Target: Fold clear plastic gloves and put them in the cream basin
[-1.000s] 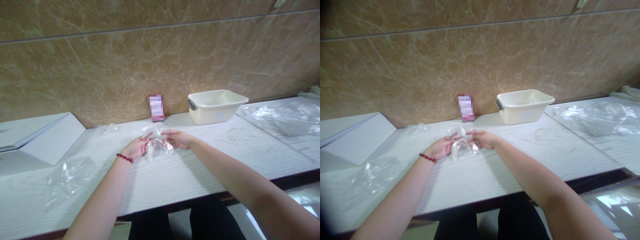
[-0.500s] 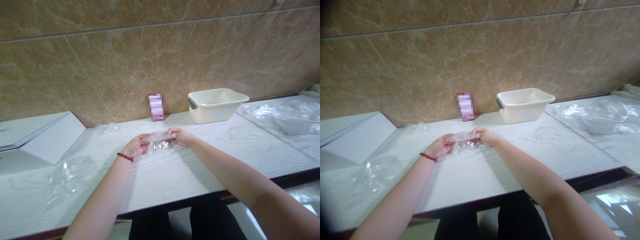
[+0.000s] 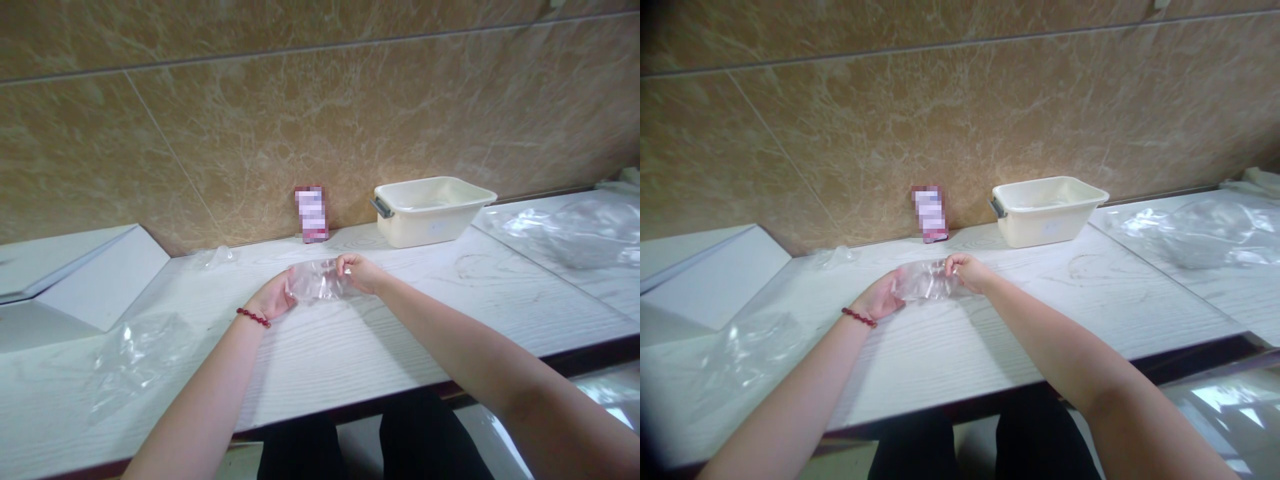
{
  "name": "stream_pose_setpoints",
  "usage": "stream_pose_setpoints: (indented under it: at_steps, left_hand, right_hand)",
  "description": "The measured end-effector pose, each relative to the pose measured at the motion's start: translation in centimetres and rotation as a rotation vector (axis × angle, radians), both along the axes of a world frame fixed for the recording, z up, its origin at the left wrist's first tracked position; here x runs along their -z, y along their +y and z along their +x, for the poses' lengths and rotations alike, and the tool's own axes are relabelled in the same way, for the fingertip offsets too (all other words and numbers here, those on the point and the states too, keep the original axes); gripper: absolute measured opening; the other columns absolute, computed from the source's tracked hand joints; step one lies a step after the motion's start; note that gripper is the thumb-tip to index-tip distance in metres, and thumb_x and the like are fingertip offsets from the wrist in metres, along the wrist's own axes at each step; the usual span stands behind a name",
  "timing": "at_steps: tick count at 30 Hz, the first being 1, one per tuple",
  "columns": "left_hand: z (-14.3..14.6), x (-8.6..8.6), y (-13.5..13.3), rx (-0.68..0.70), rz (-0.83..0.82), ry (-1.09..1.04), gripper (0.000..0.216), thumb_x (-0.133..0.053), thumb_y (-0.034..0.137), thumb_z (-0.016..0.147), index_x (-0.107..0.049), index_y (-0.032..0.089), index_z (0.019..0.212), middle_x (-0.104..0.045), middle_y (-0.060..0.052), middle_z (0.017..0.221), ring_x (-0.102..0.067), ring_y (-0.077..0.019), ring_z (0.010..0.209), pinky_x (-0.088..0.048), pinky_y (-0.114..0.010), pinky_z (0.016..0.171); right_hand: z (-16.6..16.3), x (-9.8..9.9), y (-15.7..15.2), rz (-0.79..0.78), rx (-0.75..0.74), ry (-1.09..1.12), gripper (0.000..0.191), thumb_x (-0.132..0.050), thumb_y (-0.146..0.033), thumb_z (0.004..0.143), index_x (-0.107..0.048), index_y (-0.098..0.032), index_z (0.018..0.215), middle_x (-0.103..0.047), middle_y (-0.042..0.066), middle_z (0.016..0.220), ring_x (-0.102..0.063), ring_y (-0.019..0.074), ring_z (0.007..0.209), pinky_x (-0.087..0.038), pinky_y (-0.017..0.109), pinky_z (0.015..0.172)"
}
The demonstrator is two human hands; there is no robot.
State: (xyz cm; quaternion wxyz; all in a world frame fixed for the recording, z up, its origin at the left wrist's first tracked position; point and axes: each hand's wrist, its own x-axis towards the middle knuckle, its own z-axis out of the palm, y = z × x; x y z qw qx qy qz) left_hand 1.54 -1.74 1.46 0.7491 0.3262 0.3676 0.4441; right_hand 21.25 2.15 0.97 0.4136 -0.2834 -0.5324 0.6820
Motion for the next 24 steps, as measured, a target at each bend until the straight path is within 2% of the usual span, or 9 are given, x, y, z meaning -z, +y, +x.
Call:
stream_pose_setpoints:
  at_steps: [4,7,10,13,16,20,24]
  left_hand:
    - [0.6,0.2,-0.2,-0.004,-0.007,0.001,0.022,-0.043,0.023,0.079,-0.056,0.011,0.093,-0.063,-0.007,0.08,-0.059,-0.0146,0.07,-0.047,-0.026,0.066]
    - [1.0,-0.1,-0.4,0.0,-0.005,-0.005,0.024,-0.042,0.023,0.079,-0.055,0.01,0.094,-0.062,-0.009,0.086,-0.059,-0.0177,0.077,-0.047,-0.031,0.07]
    - [1.2,-0.2,-0.5,-0.029,0.02,0.017,0.02,-0.044,0.019,0.078,-0.055,0.011,0.093,-0.062,-0.009,0.087,-0.059,-0.0178,0.074,-0.048,-0.032,0.067]
    - [1.3,-0.2,-0.6,-0.087,0.089,0.026,0.021,-0.046,0.015,0.076,-0.054,0.014,0.096,-0.06,-0.008,0.093,-0.059,-0.0169,0.075,-0.049,-0.032,0.066]
    - [1.3,-0.4,-0.7,-0.164,0.152,-0.014,0.027,-0.045,0.013,0.077,-0.05,0.019,0.103,-0.056,-0.007,0.103,-0.057,-0.0163,0.082,-0.048,-0.033,0.069]
    - [1.2,-0.6,-0.7,-0.212,0.235,-0.091,0.032,-0.044,0.015,0.078,-0.046,0.027,0.108,-0.049,-0.003,0.114,-0.054,-0.0173,0.091,-0.048,-0.037,0.072]
    - [1.3,-0.9,-0.9,-0.226,0.253,-0.114,0.033,-0.043,0.017,0.079,-0.043,0.032,0.109,-0.043,-0.001,0.12,-0.052,-0.018,0.094,-0.048,-0.039,0.072]
  right_hand:
    - [0.0,0.3,0.3,0.035,0.024,0.007,0.015,-0.05,-0.007,0.056,-0.046,-0.014,0.043,-0.053,0.001,0.053,-0.053,0.0122,0.06,-0.038,0.023,0.056]
    - [0.0,0.4,0.4,0.076,0.028,0.012,0.016,-0.053,-0.009,0.057,-0.046,-0.015,0.043,-0.056,0.002,0.059,-0.053,0.0131,0.066,-0.039,0.025,0.061]
    - [-0.1,0.5,0.4,0.109,-0.002,0.044,0.015,-0.055,-0.009,0.057,-0.047,-0.014,0.044,-0.058,0.002,0.072,-0.053,0.0127,0.072,-0.039,0.026,0.066]
    - [-0.1,0.5,0.5,0.094,0.046,0.084,0.007,-0.056,-0.012,0.061,-0.054,-0.017,0.065,-0.057,0.0,0.083,-0.053,0.0111,0.075,-0.04,0.026,0.069]
    - [-0.1,0.5,0.6,0.007,0.075,0.099,0.022,-0.055,-0.019,0.068,-0.049,-0.023,0.089,-0.055,-0.001,0.084,-0.053,0.01,0.073,-0.042,0.028,0.068]
    - [-0.1,0.3,0.2,-0.091,-0.008,0.048,0.03,-0.055,-0.026,0.071,-0.042,-0.022,0.097,-0.054,0.002,0.086,-0.054,0.0095,0.071,-0.044,0.03,0.07]
    - [-0.4,0.0,-0.5,-0.051,-0.076,-0.021,0.045,-0.061,-0.021,0.066,-0.039,-0.022,0.105,-0.054,0.002,0.087,-0.055,0.0097,0.073,-0.045,0.029,0.072]
